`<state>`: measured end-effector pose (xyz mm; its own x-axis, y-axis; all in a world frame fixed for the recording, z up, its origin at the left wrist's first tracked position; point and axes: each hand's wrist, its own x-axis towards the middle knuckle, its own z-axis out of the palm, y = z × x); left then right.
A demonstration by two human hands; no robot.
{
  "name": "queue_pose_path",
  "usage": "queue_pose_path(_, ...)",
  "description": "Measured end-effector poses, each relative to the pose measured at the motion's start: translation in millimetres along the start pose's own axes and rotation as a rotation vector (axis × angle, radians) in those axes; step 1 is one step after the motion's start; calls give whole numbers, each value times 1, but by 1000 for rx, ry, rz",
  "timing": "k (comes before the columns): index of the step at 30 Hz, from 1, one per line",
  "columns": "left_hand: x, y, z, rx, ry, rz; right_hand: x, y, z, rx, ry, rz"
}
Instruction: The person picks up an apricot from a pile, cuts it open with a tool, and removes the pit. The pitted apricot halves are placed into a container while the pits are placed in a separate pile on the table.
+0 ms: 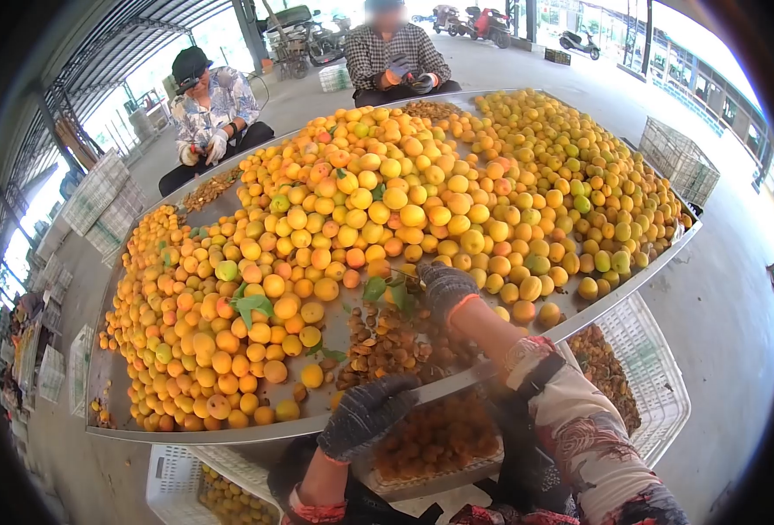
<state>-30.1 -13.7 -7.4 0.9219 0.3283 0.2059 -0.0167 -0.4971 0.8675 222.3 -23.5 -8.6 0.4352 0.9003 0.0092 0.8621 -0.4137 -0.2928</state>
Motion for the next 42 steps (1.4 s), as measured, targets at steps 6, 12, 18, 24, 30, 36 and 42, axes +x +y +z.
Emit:
queue_pose_path(6, 4, 9, -10, -658, 253, -467, -6, -11, -25, 190, -83, 146)
queue_pose_path(12, 16, 5, -9, -721, 523, -403, -52, -39, -34, 1123, -228, 111)
queue_pose_path(18, 9, -7, -13, -1180, 449, -487, -72, -68, -13, 736, -45, -414)
queue_pose_path(24, 9, 25, -20, -1203, 657, -289, -102, -81, -28, 1134, 190, -210)
queue_pose_path(30, 5, 13, -17, -1287, 687, -342, -136, -91, -27, 957, 167, -211)
queue_pose_path(36, 5, 2, -12, -1218, 612, -343, -143, -111, -23, 724, 252, -383)
queue_pose_path(42, 7, 19, -15, -1279, 670, -411, -139, -115, -16, 618, 316, -395)
